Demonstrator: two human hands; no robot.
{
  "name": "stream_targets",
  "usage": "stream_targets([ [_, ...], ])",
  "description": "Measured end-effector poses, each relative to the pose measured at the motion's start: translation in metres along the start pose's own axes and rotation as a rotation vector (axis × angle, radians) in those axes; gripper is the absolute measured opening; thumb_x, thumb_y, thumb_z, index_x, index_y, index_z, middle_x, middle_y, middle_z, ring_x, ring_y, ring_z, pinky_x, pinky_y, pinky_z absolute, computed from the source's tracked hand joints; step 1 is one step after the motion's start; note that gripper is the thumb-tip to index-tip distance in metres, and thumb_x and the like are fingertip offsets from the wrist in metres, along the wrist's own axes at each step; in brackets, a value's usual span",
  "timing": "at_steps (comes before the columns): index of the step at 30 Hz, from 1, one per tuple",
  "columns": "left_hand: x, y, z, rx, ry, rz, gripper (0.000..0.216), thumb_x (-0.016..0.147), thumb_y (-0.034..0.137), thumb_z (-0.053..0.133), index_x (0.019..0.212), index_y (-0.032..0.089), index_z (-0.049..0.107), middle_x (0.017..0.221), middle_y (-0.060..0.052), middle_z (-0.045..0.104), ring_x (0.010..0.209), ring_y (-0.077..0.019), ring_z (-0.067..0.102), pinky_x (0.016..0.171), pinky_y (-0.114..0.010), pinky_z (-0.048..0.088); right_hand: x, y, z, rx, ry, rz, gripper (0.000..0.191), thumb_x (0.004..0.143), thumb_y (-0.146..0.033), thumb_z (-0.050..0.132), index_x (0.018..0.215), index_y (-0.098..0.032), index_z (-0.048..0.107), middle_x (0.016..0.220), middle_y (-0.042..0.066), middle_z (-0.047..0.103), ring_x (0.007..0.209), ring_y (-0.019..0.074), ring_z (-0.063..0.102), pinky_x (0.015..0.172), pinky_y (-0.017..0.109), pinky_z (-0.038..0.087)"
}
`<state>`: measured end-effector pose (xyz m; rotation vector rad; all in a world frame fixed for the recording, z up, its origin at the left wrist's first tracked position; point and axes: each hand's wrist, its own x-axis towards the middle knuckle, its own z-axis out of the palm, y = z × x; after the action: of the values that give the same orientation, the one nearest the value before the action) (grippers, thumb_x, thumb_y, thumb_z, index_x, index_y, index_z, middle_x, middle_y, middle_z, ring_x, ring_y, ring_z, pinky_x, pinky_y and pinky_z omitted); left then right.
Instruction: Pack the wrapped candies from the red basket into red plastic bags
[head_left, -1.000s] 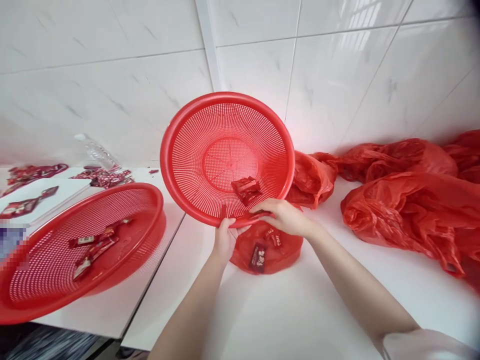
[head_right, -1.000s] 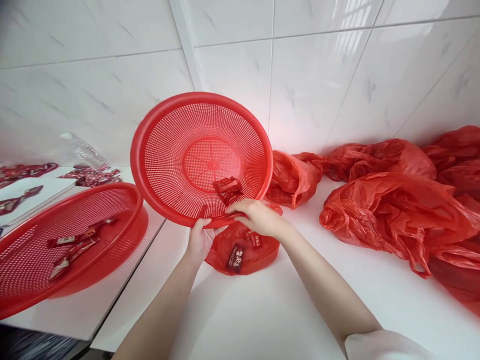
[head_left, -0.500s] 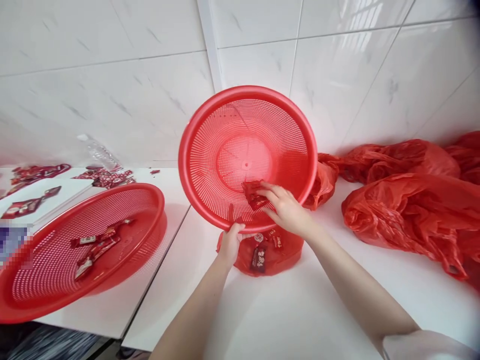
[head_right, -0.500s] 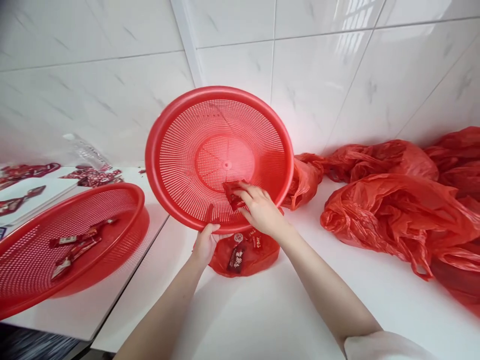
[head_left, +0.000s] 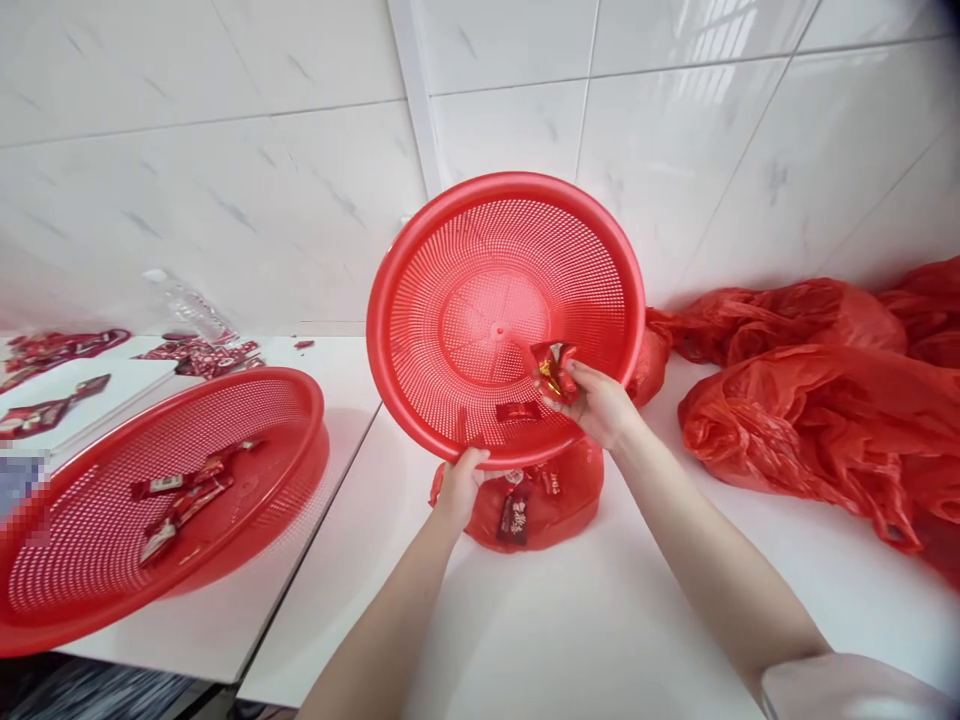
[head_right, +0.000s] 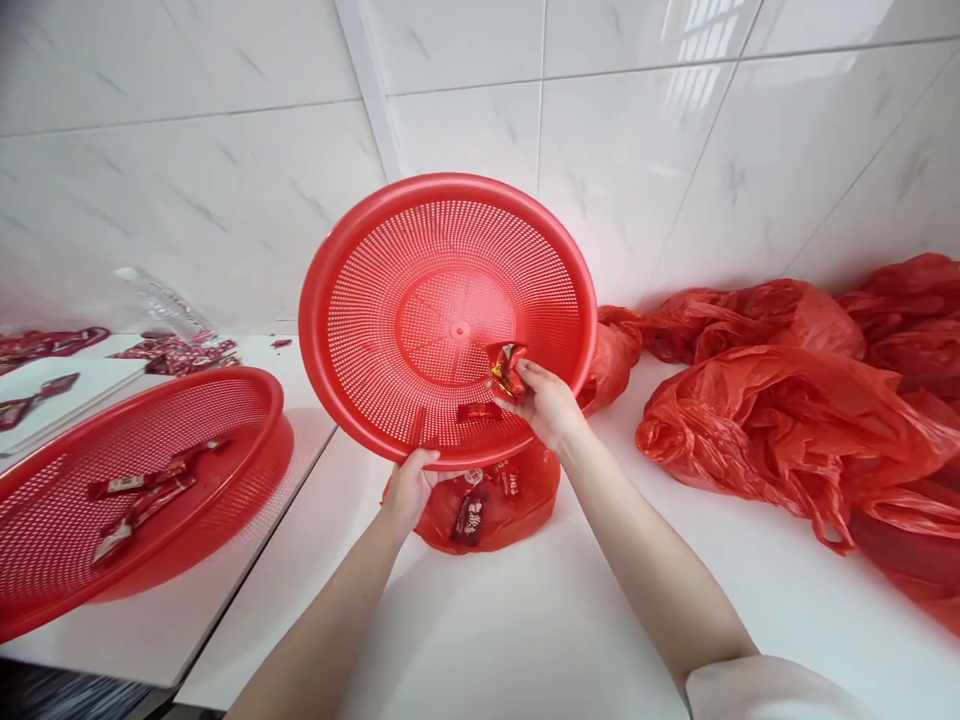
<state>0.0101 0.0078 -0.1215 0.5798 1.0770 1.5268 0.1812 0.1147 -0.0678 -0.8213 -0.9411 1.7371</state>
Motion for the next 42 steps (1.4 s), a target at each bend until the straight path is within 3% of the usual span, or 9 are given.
stream_targets([
  [2,0.004,0.001,-0.004,-0.009,0.003,0.005,0.034,0.063,0.022,0.063,0.095,0.012,0.066,0.095,-0.01,0.073,0.103,-0.033,0.065,0.083,-0.047,0.056,-0.004,-0.005,0.003,0.187,-0.025,0.17,0.037,0.09,-0.051,0.049,0.097,-0.018,0.063,0.097,0.009,0.071,0.085,0.0213,0.07,0.073,0.036,0.058],
  [4,0.007,0.001,-0.007,-0.017,0.002,-0.002,0.033,0.064,0.022,0.062,0.095,0.012,0.066,0.099,-0.01,0.073,0.106,-0.0324,0.064,0.085,-0.047,0.055,-0.008,-0.008,0.005,0.257,-0.07,0.21,0.046,0.088,-0.059,0.047,0.096,-0.017,0.064,0.101,0.01,0.071,0.088,0.023,0.071,0.073,0.037,0.06],
  [8,0.009,0.002,-0.008,-0.048,-0.024,-0.046,0.033,0.065,0.023,0.06,0.097,0.013,0.066,0.102,-0.01,0.072,0.109,-0.0319,0.063,0.089,-0.048,0.054,-0.012,-0.005,0.007,0.219,-0.177,0.07,0.017,0.08,-0.025,0.07,0.094,-0.016,0.067,0.104,0.008,0.072,0.101,0.0205,0.068,0.09,0.032,0.056],
  [11,0.01,0.002,-0.009,-0.055,-0.056,-0.069,0.032,0.068,0.023,0.059,0.097,0.014,0.066,0.105,-0.011,0.072,0.109,-0.031,0.063,0.09,-0.048,0.053,-0.01,0.0,0.008,0.164,-0.2,0.051,0.018,0.078,-0.01,0.068,0.095,-0.014,0.068,0.108,0.008,0.072,0.105,0.0208,0.067,0.091,0.032,0.056],
  [14,0.009,0.003,-0.009,-0.056,-0.069,-0.059,0.031,0.071,0.023,0.058,0.099,0.013,0.066,0.106,-0.011,0.071,0.108,-0.0299,0.063,0.09,-0.047,0.053,-0.008,0.002,0.007,0.122,-0.14,0.11,0.014,0.089,-0.023,0.06,0.097,-0.015,0.069,0.107,0.01,0.073,0.093,0.0195,0.071,0.078,0.03,0.061],
  [18,0.01,0.003,-0.008,-0.056,-0.065,-0.048,0.034,0.071,0.022,0.058,0.104,0.015,0.065,0.111,-0.01,0.07,0.109,-0.0283,0.063,0.088,-0.045,0.054,-0.009,0.0,0.008,0.054,-0.164,0.214,0.043,0.095,-0.05,0.045,0.101,-0.014,0.066,0.098,0.014,0.074,0.083,0.0214,0.073,0.067,0.032,0.063],
  [25,0.01,0.002,-0.009,-0.051,-0.064,-0.067,0.028,0.071,0.023,0.058,0.097,0.015,0.066,0.108,-0.009,0.071,0.104,-0.0269,0.065,0.089,-0.044,0.054,-0.015,0.004,0.011,0.054,-0.267,0.11,0.015,0.089,-0.017,0.057,0.101,-0.014,0.066,0.108,0.01,0.072,0.1,0.0203,0.069,0.089,0.037,0.058],
  [33,0.009,0.001,-0.007,-0.033,-0.046,-0.064,0.033,0.068,0.023,0.058,0.1,0.016,0.064,0.101,-0.008,0.072,0.103,-0.0274,0.065,0.087,-0.045,0.054,-0.015,-0.001,0.012,0.111,-0.259,0.139,0.04,0.095,-0.05,0.044,0.113,-0.019,0.062,0.112,0.011,0.07,0.096,0.0233,0.07,0.084,0.046,0.058],
  [42,0.018,0.011,-0.016,-0.074,0.049,0.007,0.01,0.064,0.022,0.061,0.071,0.015,0.06,0.083,-0.005,0.07,0.097,-0.026,0.065,0.089,-0.044,0.054,-0.007,0.004,-0.006,-0.275,-0.215,-0.074,0.028,0.067,-0.027,0.079,0.09,-0.016,0.069,0.087,0.003,0.072,0.079,0.0166,0.067,0.082,0.032,0.053],
])
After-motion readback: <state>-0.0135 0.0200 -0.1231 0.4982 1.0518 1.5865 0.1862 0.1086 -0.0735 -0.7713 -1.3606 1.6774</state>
